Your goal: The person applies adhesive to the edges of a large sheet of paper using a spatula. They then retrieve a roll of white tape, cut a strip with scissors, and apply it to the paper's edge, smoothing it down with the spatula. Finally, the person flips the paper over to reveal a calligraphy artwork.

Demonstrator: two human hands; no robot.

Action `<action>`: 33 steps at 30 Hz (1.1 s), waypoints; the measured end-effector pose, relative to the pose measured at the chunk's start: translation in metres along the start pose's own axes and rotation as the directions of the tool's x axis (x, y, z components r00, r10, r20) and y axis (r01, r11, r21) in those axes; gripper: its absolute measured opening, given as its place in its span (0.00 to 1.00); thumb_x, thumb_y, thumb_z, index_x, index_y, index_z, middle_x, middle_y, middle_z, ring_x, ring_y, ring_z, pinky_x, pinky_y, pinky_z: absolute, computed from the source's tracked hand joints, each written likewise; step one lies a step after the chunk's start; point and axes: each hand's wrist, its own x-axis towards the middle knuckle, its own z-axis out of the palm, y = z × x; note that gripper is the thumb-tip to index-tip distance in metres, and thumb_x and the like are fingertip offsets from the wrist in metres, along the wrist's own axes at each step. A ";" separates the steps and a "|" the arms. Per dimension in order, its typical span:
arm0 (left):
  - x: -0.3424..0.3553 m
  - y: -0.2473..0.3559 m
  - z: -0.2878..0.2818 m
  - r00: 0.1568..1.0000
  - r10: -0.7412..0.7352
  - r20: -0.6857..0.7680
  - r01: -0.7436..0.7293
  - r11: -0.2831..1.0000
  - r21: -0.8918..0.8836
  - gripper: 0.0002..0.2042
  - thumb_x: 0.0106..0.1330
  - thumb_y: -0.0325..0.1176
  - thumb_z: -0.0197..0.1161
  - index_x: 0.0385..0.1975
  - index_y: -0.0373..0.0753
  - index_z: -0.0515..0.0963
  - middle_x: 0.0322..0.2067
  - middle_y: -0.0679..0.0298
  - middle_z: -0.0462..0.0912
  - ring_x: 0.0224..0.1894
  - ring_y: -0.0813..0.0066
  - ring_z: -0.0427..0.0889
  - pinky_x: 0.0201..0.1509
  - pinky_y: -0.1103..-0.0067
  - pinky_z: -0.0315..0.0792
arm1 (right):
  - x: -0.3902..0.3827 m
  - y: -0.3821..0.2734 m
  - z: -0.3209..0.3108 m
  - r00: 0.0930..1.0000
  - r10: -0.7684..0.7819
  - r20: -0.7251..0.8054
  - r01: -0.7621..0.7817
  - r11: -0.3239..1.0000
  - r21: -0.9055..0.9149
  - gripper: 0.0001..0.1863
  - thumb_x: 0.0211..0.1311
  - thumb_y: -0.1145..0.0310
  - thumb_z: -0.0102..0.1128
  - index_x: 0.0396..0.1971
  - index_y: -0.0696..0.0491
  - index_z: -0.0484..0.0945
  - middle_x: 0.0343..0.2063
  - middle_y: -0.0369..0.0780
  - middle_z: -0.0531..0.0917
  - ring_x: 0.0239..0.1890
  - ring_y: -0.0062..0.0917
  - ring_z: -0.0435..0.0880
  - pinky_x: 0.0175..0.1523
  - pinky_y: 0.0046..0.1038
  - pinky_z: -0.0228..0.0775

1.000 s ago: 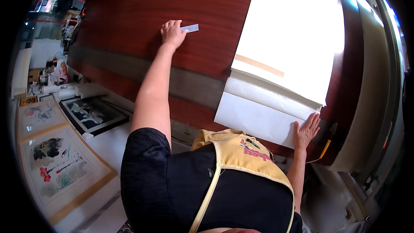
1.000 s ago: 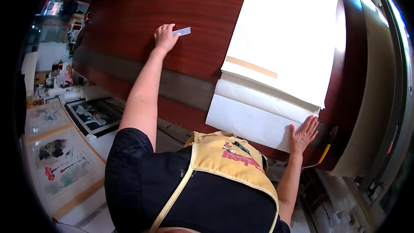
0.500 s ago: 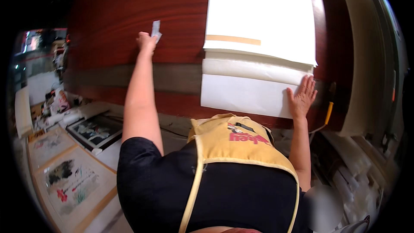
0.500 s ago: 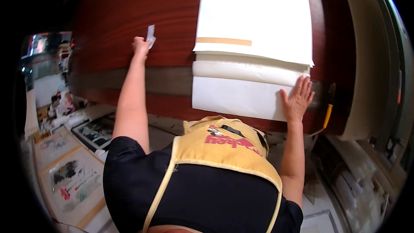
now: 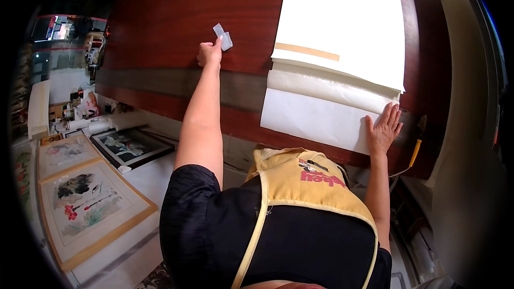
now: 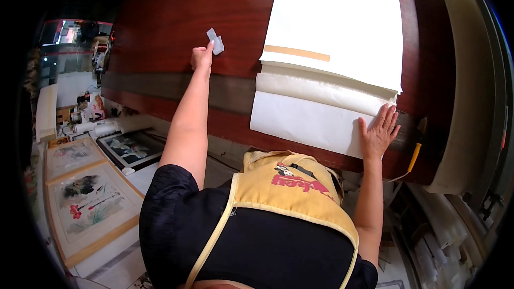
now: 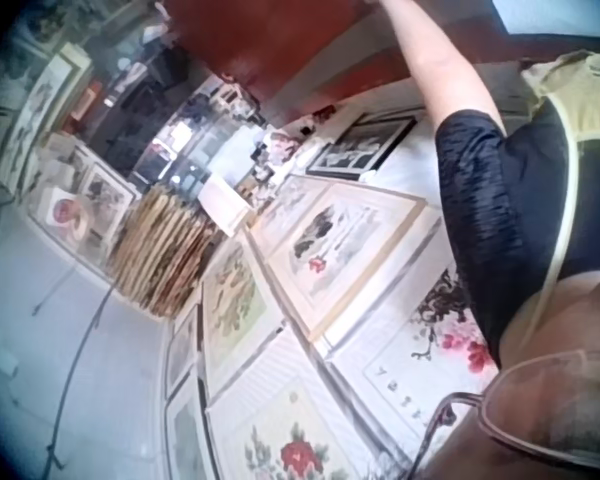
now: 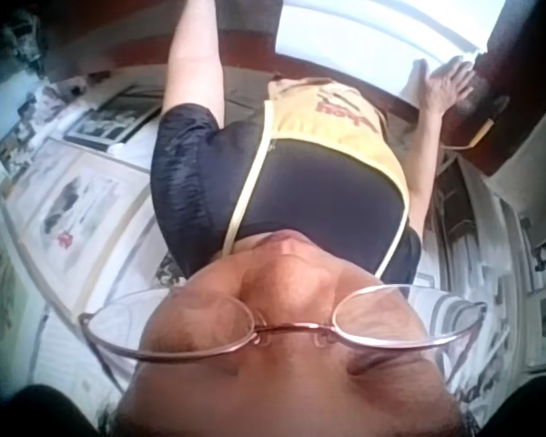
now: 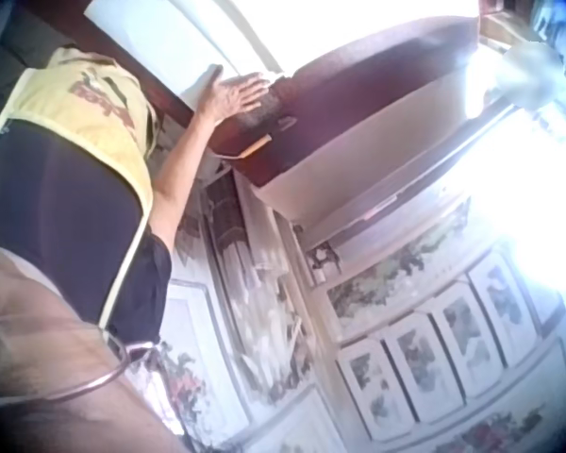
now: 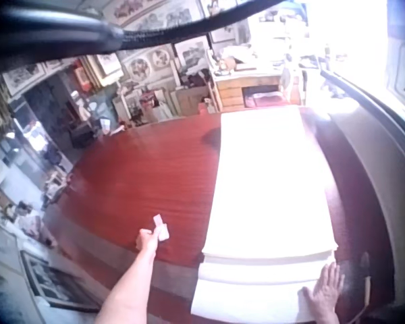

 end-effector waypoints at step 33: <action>-0.380 0.096 0.101 -0.166 0.897 0.409 -0.807 0.115 -0.579 0.04 0.66 0.29 0.61 0.35 0.39 0.73 0.38 0.57 0.73 0.44 0.53 0.75 0.49 0.64 0.72 | -0.013 0.023 -0.027 0.964 0.118 -0.239 0.035 0.832 0.553 0.36 0.56 0.72 0.67 0.66 0.52 0.67 0.69 0.48 0.61 0.67 0.43 0.65 0.68 0.39 0.62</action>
